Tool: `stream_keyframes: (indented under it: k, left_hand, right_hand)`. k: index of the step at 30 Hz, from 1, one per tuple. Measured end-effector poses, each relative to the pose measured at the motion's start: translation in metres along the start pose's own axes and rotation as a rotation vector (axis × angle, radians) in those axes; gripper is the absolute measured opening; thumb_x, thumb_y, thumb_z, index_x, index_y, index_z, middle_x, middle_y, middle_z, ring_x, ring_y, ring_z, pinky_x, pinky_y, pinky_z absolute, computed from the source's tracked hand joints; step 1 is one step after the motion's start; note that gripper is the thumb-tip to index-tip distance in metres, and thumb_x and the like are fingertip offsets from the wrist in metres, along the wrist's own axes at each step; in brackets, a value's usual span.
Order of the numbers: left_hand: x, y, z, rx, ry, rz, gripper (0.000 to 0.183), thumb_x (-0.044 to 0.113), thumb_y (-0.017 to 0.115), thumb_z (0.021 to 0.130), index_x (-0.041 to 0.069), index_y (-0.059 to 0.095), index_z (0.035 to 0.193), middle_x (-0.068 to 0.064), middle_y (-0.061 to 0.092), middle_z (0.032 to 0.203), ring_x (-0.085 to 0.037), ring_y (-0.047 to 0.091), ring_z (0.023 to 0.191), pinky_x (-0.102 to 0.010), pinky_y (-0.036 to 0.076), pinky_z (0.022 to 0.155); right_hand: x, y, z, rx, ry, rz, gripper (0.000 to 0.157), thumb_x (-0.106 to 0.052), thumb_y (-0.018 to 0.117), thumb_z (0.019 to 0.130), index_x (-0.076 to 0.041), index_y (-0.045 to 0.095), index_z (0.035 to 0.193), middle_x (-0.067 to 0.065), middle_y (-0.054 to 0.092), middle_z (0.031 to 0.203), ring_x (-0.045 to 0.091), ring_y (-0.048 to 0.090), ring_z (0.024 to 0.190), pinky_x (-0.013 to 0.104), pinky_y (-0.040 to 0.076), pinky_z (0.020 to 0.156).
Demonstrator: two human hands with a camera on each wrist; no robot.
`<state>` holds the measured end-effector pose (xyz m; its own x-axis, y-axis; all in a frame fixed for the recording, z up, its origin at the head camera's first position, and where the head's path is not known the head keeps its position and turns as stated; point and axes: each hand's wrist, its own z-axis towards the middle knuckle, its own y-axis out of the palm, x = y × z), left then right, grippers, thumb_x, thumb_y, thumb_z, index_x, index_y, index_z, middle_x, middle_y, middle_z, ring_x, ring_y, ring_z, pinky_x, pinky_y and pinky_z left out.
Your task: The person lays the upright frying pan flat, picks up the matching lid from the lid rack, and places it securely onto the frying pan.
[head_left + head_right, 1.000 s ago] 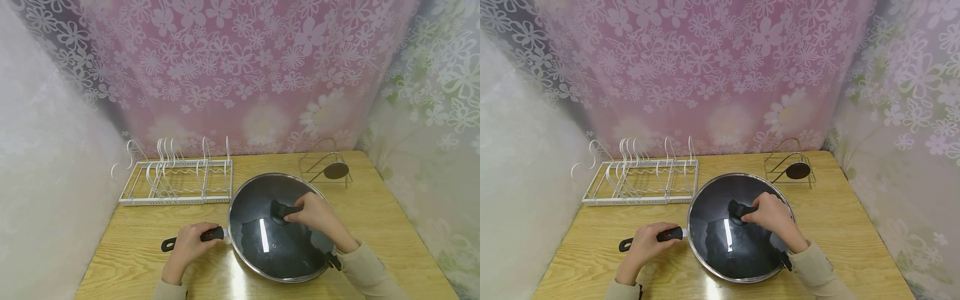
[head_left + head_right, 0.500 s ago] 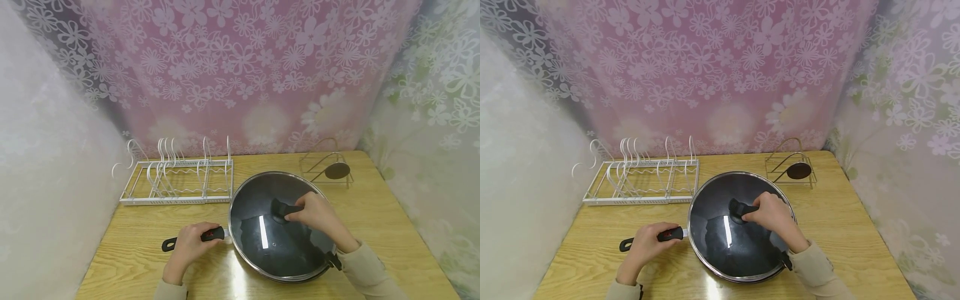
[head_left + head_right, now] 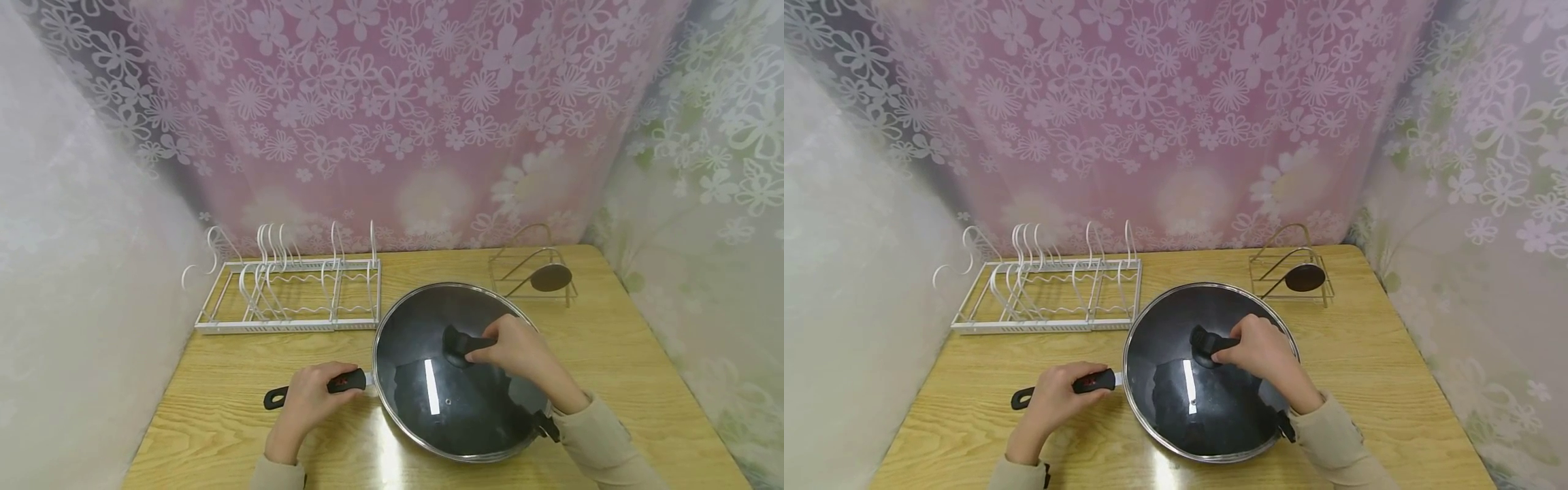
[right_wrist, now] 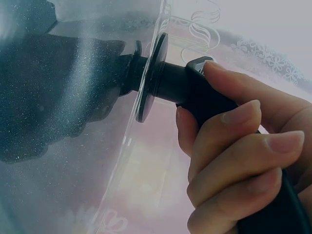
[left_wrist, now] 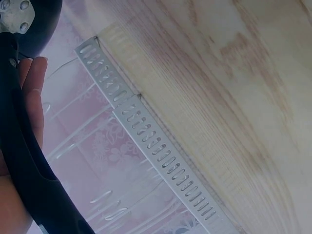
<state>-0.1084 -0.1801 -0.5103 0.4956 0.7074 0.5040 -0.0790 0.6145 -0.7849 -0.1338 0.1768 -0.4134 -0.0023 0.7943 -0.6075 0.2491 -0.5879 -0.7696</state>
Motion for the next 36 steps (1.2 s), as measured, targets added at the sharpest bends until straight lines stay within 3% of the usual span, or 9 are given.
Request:
stream_keyframes:
  k: [20,26,33,36]
  left_hand:
    - [-0.0042,-0.0014,-0.0017,0.015,-0.009,-0.021,0.038,0.027,0.093,0.067,0.02,0.079,0.102,0.004,0.075,0.098,-0.013,0.071,0.079,-0.028,0.056,0.065]
    - [-0.0055,0.0018,-0.0023,0.034,0.0,-0.022,0.036,0.026,0.093,0.066,0.022,0.079,0.099,0.008,0.075,0.096,-0.011,0.071,0.079,-0.028,0.056,0.065]
    - [-0.0026,0.0027,-0.0004,0.046,0.028,-0.012,0.035,0.026,0.093,0.066,0.022,0.078,0.097,0.01,0.074,0.094,-0.011,0.07,0.079,-0.028,0.056,0.064]
    - [-0.0022,0.0028,-0.0015,0.042,0.047,0.003,0.035,0.027,0.093,0.066,0.021,0.078,0.097,0.01,0.074,0.095,-0.012,0.071,0.079,-0.029,0.056,0.063]
  right_hand:
    - [-0.002,0.0033,0.0069,-0.001,-0.066,-0.108,0.03,-0.036,0.081,0.077,-0.016,0.064,0.063,-0.009,0.047,0.052,0.01,0.044,0.049,0.03,0.036,0.052]
    - [0.0025,0.0049,0.009,0.004,-0.061,-0.123,0.027,-0.038,0.081,0.077,-0.012,0.073,0.078,-0.006,0.059,0.062,0.013,0.051,0.055,0.032,0.042,0.056]
    - [0.0043,0.0044,0.0048,0.045,-0.066,-0.187,0.047,-0.041,0.081,0.077,-0.002,0.075,0.102,0.008,0.073,0.096,0.019,0.064,0.077,0.048,0.054,0.075]
    - [0.0042,0.0061,0.0013,0.045,-0.057,-0.199,0.048,-0.042,0.08,0.078,-0.002,0.075,0.103,0.009,0.073,0.097,0.022,0.066,0.078,0.049,0.054,0.075]
